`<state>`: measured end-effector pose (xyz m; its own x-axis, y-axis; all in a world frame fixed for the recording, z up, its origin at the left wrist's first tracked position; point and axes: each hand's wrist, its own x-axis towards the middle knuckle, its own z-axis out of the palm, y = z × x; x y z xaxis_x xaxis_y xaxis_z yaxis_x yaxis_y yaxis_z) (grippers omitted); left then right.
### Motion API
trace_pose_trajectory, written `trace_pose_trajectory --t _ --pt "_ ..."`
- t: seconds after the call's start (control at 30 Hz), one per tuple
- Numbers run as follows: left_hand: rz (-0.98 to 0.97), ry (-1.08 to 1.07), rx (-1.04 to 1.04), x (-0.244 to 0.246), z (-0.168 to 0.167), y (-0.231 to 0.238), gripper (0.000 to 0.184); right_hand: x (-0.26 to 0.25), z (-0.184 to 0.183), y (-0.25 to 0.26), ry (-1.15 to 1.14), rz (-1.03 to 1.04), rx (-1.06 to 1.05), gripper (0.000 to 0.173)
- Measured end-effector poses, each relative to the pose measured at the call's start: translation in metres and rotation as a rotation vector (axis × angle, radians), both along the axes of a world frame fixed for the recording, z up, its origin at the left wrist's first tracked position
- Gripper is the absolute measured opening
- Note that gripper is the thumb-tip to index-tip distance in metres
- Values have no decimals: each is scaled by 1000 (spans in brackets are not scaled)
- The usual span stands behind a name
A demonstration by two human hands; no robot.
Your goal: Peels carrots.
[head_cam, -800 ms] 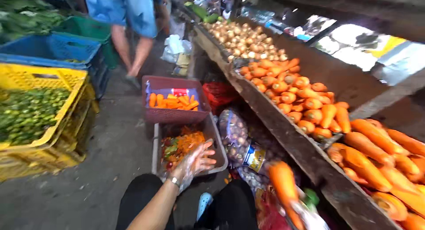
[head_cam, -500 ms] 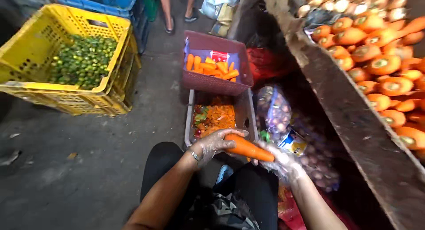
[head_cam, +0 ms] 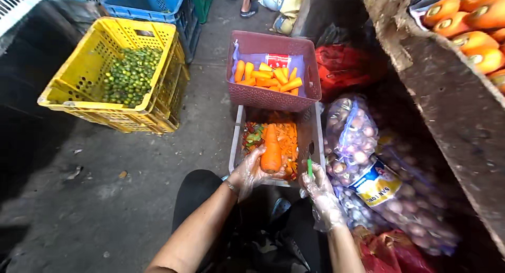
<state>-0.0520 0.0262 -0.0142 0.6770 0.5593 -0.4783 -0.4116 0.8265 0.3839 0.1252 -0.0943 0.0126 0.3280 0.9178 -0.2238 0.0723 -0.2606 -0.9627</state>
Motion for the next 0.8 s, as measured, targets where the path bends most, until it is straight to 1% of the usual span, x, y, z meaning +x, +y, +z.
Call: trace_pose_trajectory --t 0.07,0.13,0.17,0.23,0.3,0.4,0.47,0.63,0.73,0.8 --pt "19 96 32 1 9 -3 40 -1 -4 -3 -156 53 -1 46" --pt "49 158 -19 4 13 -8 44 -1 -10 -8 -389 94 9 44" --pt "62 171 -34 4 12 -11 46 -3 -11 -9 -471 102 -6 43" --pt "81 182 -34 1 8 -13 47 -10 -10 -12 -569 136 -28 43" --pt "123 234 -48 1 4 -13 47 -22 -8 -13 -657 213 -37 42" --pt "225 256 -149 9 -6 -8 52 -40 -10 -13 -799 249 -8 42" --pt "289 236 -185 16 -12 -4 51 -46 -10 -9 -867 253 -53 47" --pt "299 320 -91 19 -11 -8 49 -52 -5 3 -931 314 -274 52" --pt "329 371 -71 18 -10 -10 47 -55 -4 9 -965 328 -327 53" --pt "337 379 -48 17 -16 -10 50 -56 -3 16 -962 342 -346 52"
